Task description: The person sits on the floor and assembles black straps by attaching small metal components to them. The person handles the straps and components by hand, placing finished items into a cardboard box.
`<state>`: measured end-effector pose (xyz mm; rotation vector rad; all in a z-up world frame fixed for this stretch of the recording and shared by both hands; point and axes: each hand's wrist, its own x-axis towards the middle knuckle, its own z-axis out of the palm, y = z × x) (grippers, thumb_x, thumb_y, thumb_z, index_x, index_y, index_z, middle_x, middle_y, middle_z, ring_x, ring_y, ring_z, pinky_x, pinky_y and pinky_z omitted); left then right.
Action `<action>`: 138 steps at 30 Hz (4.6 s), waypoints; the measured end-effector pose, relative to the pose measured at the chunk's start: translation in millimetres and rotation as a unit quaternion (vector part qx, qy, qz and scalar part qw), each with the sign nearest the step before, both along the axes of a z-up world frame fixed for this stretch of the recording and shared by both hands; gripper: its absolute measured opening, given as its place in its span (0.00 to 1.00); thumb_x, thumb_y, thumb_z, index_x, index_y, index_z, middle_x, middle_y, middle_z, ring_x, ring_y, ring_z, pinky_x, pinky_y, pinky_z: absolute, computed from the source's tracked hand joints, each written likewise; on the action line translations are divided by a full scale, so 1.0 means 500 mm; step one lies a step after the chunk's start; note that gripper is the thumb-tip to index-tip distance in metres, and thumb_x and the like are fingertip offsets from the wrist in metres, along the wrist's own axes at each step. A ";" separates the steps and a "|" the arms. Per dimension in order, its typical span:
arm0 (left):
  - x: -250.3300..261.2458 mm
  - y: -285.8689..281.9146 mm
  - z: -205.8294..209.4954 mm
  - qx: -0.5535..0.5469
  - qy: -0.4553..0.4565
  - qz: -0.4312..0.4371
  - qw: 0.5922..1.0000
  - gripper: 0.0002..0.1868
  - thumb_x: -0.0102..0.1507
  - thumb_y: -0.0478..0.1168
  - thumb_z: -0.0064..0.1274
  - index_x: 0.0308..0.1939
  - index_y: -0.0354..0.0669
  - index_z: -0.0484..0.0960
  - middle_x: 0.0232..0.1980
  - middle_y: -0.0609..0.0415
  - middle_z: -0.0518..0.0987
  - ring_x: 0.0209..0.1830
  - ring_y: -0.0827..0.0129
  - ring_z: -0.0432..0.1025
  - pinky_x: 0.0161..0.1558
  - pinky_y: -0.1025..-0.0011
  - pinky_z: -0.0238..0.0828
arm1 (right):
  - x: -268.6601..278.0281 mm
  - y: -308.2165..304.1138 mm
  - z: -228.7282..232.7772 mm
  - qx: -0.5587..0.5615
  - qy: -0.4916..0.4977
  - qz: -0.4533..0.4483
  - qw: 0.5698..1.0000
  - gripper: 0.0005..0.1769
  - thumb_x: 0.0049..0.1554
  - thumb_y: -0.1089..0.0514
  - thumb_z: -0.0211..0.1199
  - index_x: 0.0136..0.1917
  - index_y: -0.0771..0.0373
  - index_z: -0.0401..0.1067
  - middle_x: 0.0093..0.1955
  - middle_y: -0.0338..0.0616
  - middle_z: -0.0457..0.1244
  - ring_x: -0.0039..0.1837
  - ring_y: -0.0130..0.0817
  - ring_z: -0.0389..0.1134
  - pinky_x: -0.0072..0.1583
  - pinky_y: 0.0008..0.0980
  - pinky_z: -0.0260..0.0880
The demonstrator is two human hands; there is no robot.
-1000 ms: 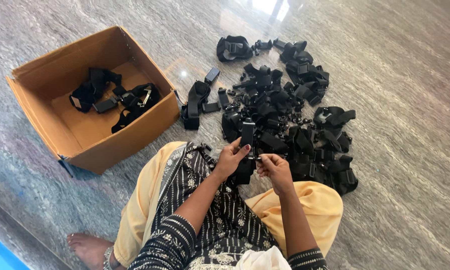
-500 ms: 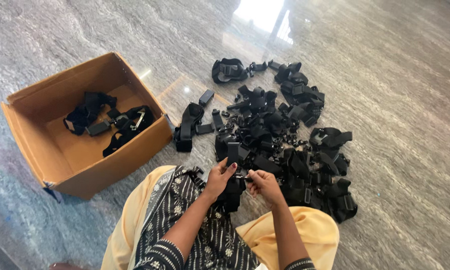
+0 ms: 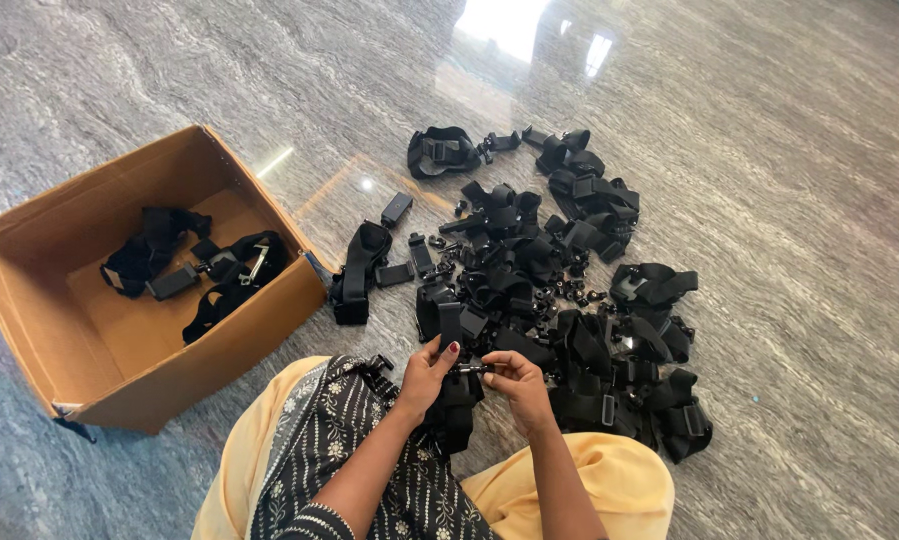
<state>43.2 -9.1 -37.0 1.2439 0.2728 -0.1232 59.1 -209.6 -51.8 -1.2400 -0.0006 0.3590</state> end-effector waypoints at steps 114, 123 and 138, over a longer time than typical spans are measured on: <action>-0.018 -0.006 -0.036 0.025 0.035 -0.119 0.992 0.29 0.69 0.48 0.54 0.72 0.39 0.74 0.53 0.60 0.81 0.48 0.81 0.70 0.51 0.78 0.69 | -0.017 0.041 0.015 -0.038 0.167 -0.003 0.985 0.14 0.61 0.54 0.65 0.57 0.63 0.75 0.34 0.27 0.59 0.29 0.15 0.53 0.29 0.17 0.48; -0.028 0.001 -0.017 0.036 -0.078 -0.178 0.980 0.46 0.55 0.31 0.66 0.75 0.37 0.63 0.66 0.49 0.75 0.60 0.71 0.72 0.62 0.72 0.69 | -0.008 0.000 0.004 0.116 0.165 -0.020 0.979 0.12 0.65 0.51 0.60 0.49 0.63 0.72 0.32 0.32 0.59 0.29 0.18 0.55 0.29 0.18 0.51; -0.036 -0.008 0.014 0.245 -0.056 -0.115 0.961 0.23 0.61 0.37 0.54 0.61 0.38 0.79 0.48 0.47 0.86 0.47 0.71 0.81 0.49 0.73 0.75 | -0.009 0.011 0.023 0.099 0.157 -0.036 0.982 0.11 0.61 0.56 0.60 0.55 0.63 0.72 0.37 0.32 0.63 0.30 0.19 0.56 0.30 0.18 0.53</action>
